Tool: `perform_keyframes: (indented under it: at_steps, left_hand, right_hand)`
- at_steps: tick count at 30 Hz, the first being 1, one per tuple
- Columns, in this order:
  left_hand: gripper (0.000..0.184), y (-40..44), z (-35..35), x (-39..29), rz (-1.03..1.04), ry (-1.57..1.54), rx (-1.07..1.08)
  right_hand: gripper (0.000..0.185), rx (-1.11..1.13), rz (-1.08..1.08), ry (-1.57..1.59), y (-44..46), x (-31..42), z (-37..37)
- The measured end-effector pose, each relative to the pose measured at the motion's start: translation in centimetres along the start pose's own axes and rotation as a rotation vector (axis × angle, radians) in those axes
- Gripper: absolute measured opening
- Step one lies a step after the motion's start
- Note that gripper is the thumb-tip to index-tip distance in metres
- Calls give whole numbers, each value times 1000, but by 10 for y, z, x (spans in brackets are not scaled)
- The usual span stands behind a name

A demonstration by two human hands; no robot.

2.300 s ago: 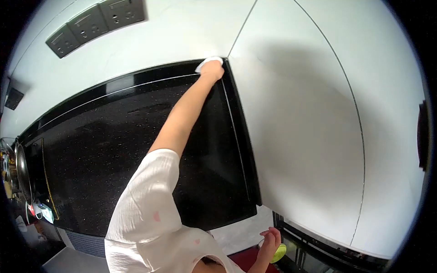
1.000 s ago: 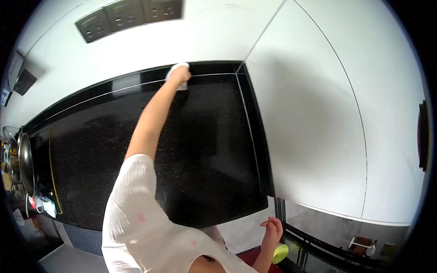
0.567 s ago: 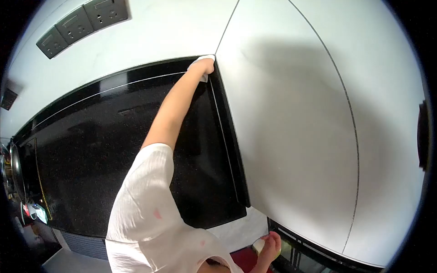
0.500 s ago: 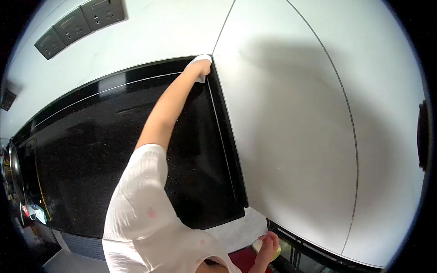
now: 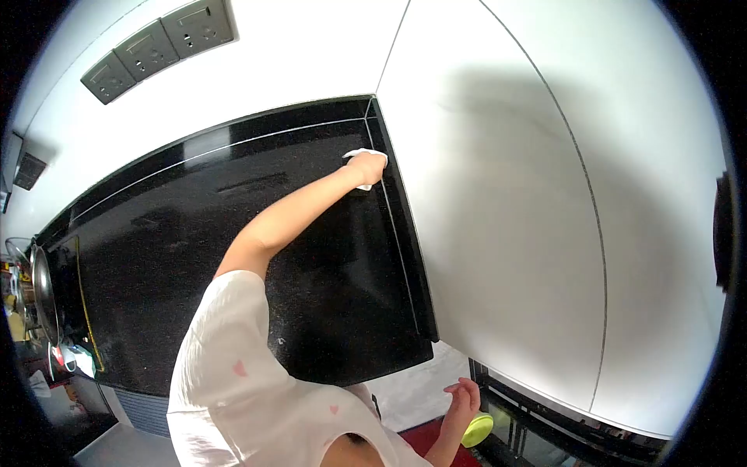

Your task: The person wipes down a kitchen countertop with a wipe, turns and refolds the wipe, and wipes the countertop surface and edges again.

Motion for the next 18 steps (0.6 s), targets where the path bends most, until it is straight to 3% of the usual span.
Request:
perform_keyframes:
  at_steps: [4,7,8,13,15,18]
  left_hand:
    - [27,12,-3,17,-93,-272,12]
    - [29,14,-9,15,-63,-94,-21]
    - [22,23,0,26,-88,-147,-164]
    - [22,51,-17,49,-155,-105,-247]
    - [20,54,-41,57,-277,-122,-255]
    - [19,85,-37,74,-206,-16,-323]
  right_hand:
    - [17,-16,-3,-8,-2,1,-3]
    - [17,-26,-19,17,-1,4,-2]
    - [17,-30,-28,27,-1,5,-3]
    - [15,-56,-24,-27,4,-1,-10]
    - [16,-54,-12,-42,5,-3,-13]
    - [17,-50,3,-1,9,-4,-13]
Point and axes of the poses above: each hand's wrist, its own y-axis towards the middle knuckle, its own z-axis out of the palm, x = y × z, the point moved 5 cm from there along y, towards the middle knuckle, and after that the axes turned 7 degrees about -y, right-handed, at the moved point
